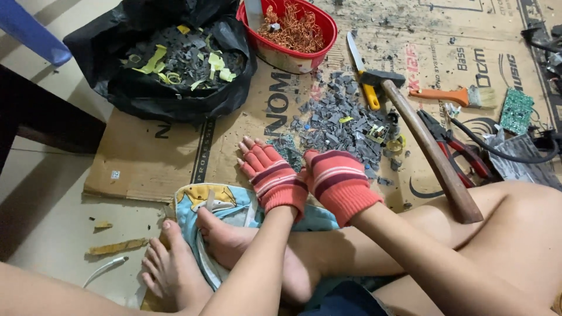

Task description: The person dismantles and breaks down electronic circuit boards using a hammer and prying tools to extract components or scrap material.

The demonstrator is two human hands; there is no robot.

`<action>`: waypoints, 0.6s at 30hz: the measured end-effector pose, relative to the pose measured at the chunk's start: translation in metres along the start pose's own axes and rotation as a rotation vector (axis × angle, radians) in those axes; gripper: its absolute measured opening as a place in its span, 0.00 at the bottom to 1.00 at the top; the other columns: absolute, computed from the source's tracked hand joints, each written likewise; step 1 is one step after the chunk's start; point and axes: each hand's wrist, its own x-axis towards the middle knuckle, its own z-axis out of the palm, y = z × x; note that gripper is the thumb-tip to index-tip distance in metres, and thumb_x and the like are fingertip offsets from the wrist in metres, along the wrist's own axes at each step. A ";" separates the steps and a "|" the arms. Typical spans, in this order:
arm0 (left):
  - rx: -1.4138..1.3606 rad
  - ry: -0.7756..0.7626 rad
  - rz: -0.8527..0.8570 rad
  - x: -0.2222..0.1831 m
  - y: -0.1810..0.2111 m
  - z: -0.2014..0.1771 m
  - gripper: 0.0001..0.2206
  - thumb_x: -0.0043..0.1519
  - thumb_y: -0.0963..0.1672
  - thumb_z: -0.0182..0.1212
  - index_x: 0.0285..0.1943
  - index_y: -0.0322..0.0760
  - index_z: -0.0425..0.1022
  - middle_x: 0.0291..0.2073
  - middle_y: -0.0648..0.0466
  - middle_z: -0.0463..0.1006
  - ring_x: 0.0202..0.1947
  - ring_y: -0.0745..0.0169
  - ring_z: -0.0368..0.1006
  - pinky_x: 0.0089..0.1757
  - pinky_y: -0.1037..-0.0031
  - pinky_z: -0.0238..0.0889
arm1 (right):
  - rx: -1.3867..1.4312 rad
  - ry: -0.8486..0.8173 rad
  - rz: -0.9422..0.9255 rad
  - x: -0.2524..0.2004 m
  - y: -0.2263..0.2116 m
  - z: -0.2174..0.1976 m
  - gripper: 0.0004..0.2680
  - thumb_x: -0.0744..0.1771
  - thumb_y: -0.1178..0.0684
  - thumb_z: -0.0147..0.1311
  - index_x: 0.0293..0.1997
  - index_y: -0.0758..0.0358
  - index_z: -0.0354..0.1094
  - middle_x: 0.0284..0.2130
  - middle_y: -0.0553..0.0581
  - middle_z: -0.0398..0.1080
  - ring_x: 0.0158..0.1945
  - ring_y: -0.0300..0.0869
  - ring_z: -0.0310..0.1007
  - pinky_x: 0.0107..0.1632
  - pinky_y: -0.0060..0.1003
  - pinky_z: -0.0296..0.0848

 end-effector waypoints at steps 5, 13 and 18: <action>-0.009 0.023 0.011 0.005 -0.002 0.014 0.57 0.45 0.63 0.66 0.75 0.23 0.47 0.74 0.31 0.47 0.74 0.32 0.43 0.67 0.48 0.39 | -0.058 -0.002 -0.053 0.006 -0.001 -0.007 0.11 0.64 0.45 0.50 0.49 0.44 0.73 0.41 0.56 0.79 0.49 0.52 0.79 0.51 0.49 0.80; -0.036 0.149 0.014 0.003 0.001 0.024 0.42 0.62 0.60 0.47 0.74 0.23 0.52 0.73 0.30 0.51 0.74 0.32 0.45 0.67 0.47 0.38 | -0.139 0.009 -0.132 0.007 -0.014 -0.008 0.10 0.66 0.47 0.48 0.49 0.49 0.74 0.39 0.58 0.79 0.47 0.52 0.80 0.49 0.52 0.80; -0.030 0.098 -0.018 0.001 0.002 0.018 0.44 0.64 0.65 0.36 0.75 0.25 0.51 0.75 0.33 0.48 0.76 0.34 0.40 0.69 0.47 0.33 | -0.182 0.012 -0.174 0.008 -0.021 -0.011 0.10 0.67 0.48 0.47 0.49 0.52 0.74 0.39 0.59 0.79 0.46 0.53 0.80 0.47 0.53 0.80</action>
